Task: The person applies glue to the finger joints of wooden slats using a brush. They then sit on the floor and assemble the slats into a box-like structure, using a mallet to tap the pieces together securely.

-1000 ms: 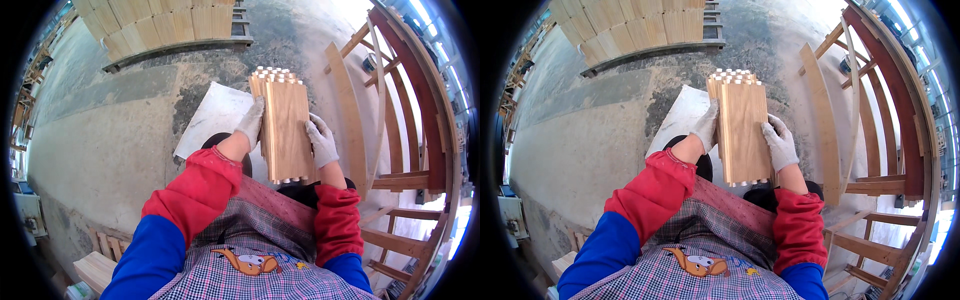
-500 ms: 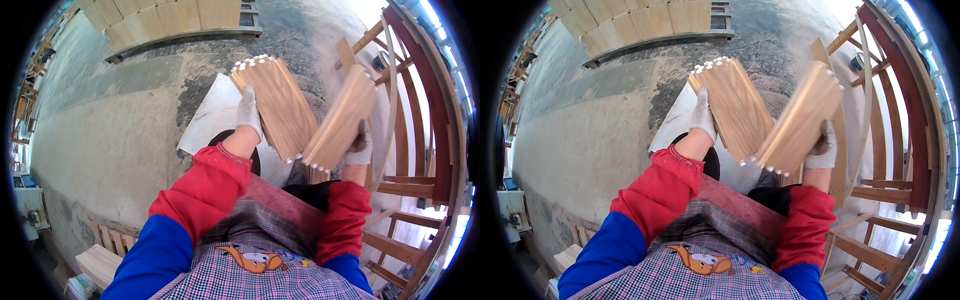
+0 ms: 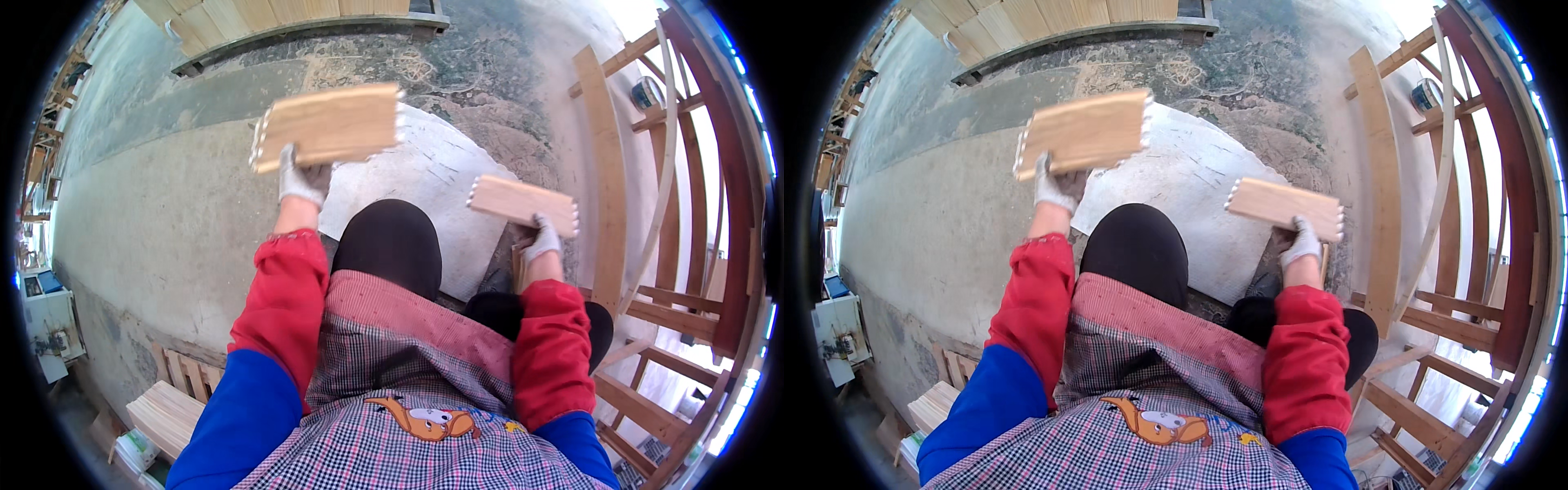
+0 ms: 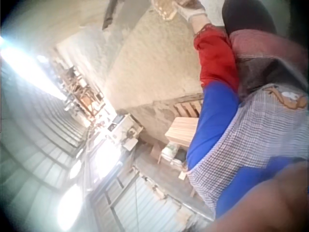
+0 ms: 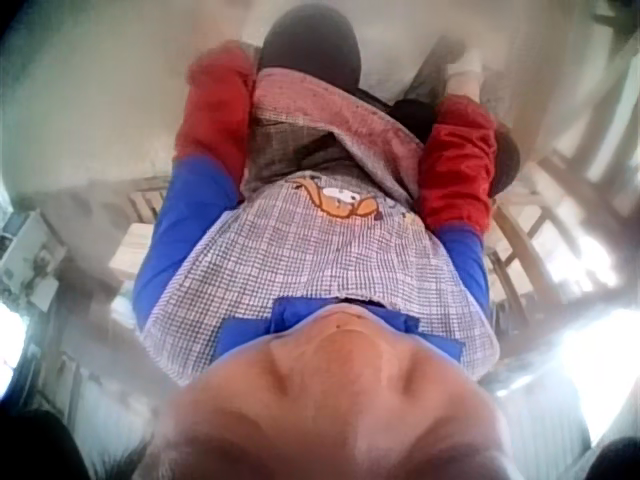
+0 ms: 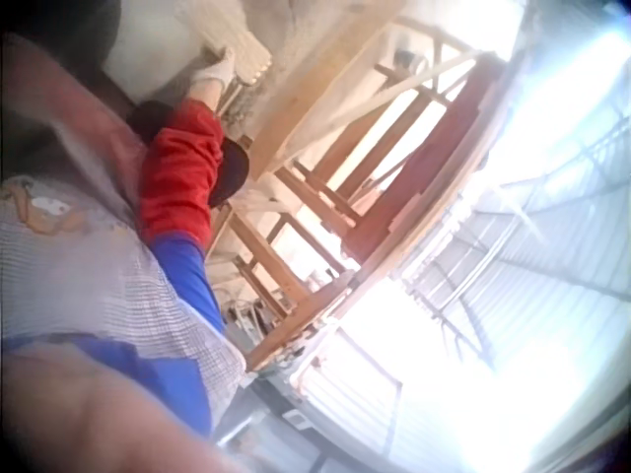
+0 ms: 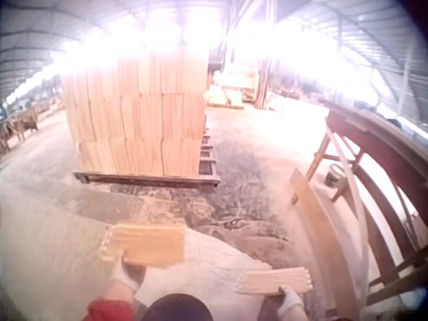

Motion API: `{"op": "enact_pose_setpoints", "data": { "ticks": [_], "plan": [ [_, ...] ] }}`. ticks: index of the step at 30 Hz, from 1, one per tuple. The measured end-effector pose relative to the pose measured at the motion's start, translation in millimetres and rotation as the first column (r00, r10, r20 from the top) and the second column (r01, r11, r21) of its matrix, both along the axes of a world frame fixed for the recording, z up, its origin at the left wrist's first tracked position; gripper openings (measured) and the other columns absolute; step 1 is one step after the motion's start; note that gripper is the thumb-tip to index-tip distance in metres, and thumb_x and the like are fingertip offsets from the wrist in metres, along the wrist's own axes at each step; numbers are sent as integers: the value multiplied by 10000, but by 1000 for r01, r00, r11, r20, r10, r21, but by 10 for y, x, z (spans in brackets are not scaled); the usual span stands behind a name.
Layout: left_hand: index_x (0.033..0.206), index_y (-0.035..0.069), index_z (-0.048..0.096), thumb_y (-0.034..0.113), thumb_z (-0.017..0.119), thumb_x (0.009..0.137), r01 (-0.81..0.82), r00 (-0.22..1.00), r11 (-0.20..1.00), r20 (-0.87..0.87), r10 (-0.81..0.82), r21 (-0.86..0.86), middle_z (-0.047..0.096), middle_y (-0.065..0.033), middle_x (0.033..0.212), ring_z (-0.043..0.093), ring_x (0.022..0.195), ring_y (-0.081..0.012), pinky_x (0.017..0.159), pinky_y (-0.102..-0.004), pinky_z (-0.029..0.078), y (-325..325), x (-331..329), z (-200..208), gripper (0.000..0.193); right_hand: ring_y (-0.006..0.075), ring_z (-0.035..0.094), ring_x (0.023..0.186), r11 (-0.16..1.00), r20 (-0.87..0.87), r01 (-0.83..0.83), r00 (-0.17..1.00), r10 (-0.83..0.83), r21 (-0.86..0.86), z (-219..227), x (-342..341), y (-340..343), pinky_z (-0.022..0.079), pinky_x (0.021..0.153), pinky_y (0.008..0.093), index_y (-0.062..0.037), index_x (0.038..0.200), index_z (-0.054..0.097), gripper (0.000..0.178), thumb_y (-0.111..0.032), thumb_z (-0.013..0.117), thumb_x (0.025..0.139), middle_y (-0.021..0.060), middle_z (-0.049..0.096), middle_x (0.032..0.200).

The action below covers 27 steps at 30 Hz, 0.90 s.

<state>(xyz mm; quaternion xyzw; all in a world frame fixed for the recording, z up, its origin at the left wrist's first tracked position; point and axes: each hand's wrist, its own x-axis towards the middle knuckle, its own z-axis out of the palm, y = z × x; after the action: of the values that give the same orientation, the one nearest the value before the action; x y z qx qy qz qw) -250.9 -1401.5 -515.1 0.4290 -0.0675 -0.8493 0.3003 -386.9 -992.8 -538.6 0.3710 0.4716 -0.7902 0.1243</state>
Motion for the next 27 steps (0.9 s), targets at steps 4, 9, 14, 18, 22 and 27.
{"op": "enact_pose_setpoints", "data": {
  "ticks": [4, 9, 14, 18, 22, 27],
  "plan": [
    [1170, 124, 502, 380, 660, 774, -60, 978, 998, 200, 58, 4, 551, -103, 1104, 550, 993, -273, 879, -411, 489, -171, 680, -888, 497, 294, 603, 879, 997, 318, 60, 945, -72, 49, -776, 398, -244, 570, 667, 439, -94, 1009, 546, 181, -159, 598, 849, 104, 597, 1013],
    [1178, 136, 489, 358, 686, 764, -217, 869, 975, 465, 168, 54, 551, -92, 1084, 556, 951, -269, 825, -430, 495, -122, 1415, -1604, 510, 297, 593, 903, 993, 544, 47, 834, -97, 106, -1074, 679, -514, 568, 671, 438, -88, 1021, 535, 202, -192, 605, 863, 90, 580, 1027],
    [1192, 111, 452, 302, 725, 745, -269, 902, 958, 374, 215, 99, 514, -117, 1130, 532, 1017, -282, 860, -427, 489, 35, 1676, -1903, 558, 328, 574, 877, 989, 470, -47, 876, 108, -139, -1107, 689, -517, 557, 746, 450, -78, 991, 524, 126, -180, 523, 918, 158, 571, 998],
    [1176, 123, 471, 282, 664, 809, -205, 873, 957, 481, 84, 206, 508, -137, 1161, 511, 1079, -306, 863, -492, 474, 65, 1685, -2021, 444, 318, 584, 814, 910, 582, -342, 701, 412, -233, -1010, 834, -510, 527, 766, 458, -84, 1019, 475, 176, -238, 485, 935, 133, 585, 931],
    [1121, 128, 509, 337, 580, 857, 62, 771, 969, 605, -199, 239, 563, -146, 1042, 571, 928, -297, 757, -466, 508, 70, 1791, -2076, 344, 294, 581, 791, 885, 537, -372, 704, 465, -279, -1013, 888, -471, 527, 692, 418, -95, 1002, 479, 160, -230, 505, 922, 120, 568, 903],
    [943, 115, 595, 354, 538, 874, 347, 839, 891, 327, -435, 293, 617, -82, 779, 598, 672, -231, 673, -393, 515, -37, 1603, -1945, 255, 270, 587, 749, 899, 308, -402, 845, 437, -173, -551, 732, -668, 525, 651, 397, -106, 991, 491, 161, -219, 554, 896, 106, 559, 841]
  ]
}}
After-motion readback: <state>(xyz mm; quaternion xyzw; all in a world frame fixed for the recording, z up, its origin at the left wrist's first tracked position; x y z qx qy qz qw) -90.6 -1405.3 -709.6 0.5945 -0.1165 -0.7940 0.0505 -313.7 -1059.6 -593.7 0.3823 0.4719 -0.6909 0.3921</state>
